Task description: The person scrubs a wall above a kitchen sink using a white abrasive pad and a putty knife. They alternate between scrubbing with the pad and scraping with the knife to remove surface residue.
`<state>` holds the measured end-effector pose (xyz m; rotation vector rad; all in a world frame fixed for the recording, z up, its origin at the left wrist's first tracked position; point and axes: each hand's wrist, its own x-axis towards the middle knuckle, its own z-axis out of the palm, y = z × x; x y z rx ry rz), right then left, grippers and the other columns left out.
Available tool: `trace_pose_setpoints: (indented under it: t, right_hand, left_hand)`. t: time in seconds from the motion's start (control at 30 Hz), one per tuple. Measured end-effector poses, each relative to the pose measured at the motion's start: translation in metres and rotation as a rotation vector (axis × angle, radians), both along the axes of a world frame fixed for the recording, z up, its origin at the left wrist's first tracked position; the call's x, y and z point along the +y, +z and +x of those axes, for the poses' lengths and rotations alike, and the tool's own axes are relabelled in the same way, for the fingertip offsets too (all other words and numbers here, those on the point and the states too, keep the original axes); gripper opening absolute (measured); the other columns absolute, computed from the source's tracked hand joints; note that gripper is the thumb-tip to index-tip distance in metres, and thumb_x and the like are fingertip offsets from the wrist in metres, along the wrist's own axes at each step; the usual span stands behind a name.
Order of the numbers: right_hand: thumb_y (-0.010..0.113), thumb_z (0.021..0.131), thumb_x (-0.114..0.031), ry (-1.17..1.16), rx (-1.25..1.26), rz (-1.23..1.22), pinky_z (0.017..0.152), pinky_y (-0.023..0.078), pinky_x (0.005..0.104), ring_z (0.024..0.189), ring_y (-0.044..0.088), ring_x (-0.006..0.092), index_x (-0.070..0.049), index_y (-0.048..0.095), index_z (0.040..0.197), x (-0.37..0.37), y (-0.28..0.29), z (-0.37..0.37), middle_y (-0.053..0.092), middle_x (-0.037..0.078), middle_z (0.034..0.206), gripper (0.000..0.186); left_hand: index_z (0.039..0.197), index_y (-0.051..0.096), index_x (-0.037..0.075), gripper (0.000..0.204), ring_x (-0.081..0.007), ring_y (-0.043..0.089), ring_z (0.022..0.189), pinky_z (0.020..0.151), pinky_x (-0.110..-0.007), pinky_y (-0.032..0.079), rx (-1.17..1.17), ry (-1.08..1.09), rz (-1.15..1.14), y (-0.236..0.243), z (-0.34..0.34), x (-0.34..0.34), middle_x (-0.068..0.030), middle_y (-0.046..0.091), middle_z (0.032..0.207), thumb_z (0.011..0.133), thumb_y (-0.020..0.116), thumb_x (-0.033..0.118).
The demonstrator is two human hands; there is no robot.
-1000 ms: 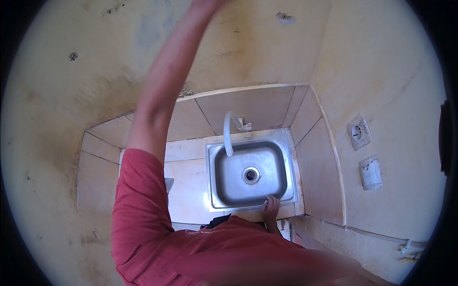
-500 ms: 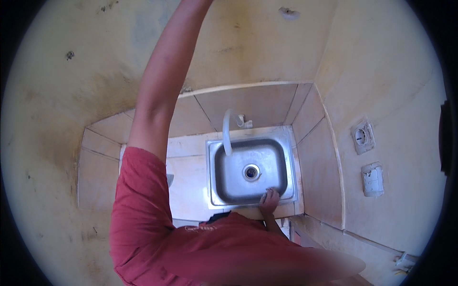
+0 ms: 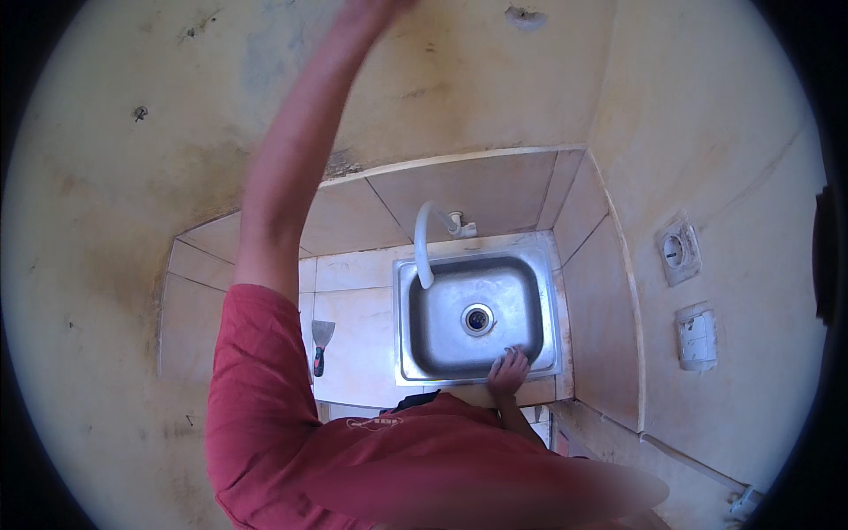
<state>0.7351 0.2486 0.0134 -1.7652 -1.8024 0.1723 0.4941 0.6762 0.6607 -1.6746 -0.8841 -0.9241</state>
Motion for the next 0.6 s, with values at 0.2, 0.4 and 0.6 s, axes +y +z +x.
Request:
trace_pose_setpoints:
  t: [0.2, 0.4, 0.6]
  right_hand:
    - [0.058, 0.09, -0.024, -0.004, -0.006, -0.021, 0.095, 0.042, 0.0546, 0.113, 0.055, 0.0407, 0.001, 0.061, 0.121, 0.0, -0.011, -0.003, 0.057, 0.023, 0.132, 0.04]
    - [0.059, 0.09, -0.024, 0.028, 0.035, -0.055, 0.096, 0.041, 0.0552, 0.114, 0.055, 0.0413, 0.001, 0.061, 0.121, 0.0, -0.006, 0.003, 0.057, 0.023, 0.133, 0.04]
    - [0.06, 0.089, -0.022, 0.01, 0.01, -0.01, 0.095, 0.042, 0.054, 0.113, 0.056, 0.0404, 0.0, 0.061, 0.121, -0.001, 0.001, 0.0, 0.059, 0.021, 0.131, 0.04]
  left_hand:
    - [0.163, 0.022, 0.004, 0.068, -0.0358, 0.009, 0.16, 0.129, -0.052, 0.006, 0.282, 0.074, -0.277, -0.023, -0.022, -0.005, -0.0181, 0.011, 0.172, 0.101, 0.044, 0.022]
    - [0.164, 0.023, 0.005, 0.068, -0.0342, 0.007, 0.16, 0.129, -0.052, 0.006, 0.074, 0.075, -0.023, 0.013, -0.018, -0.024, -0.0167, 0.01, 0.173, 0.101, 0.044, 0.024]
    - [0.164, 0.023, 0.005, 0.069, -0.0365, 0.006, 0.16, 0.129, -0.053, 0.003, 0.315, 0.094, -0.311, -0.03, -0.039, -0.025, -0.0174, 0.013, 0.172, 0.1, 0.044, 0.02]
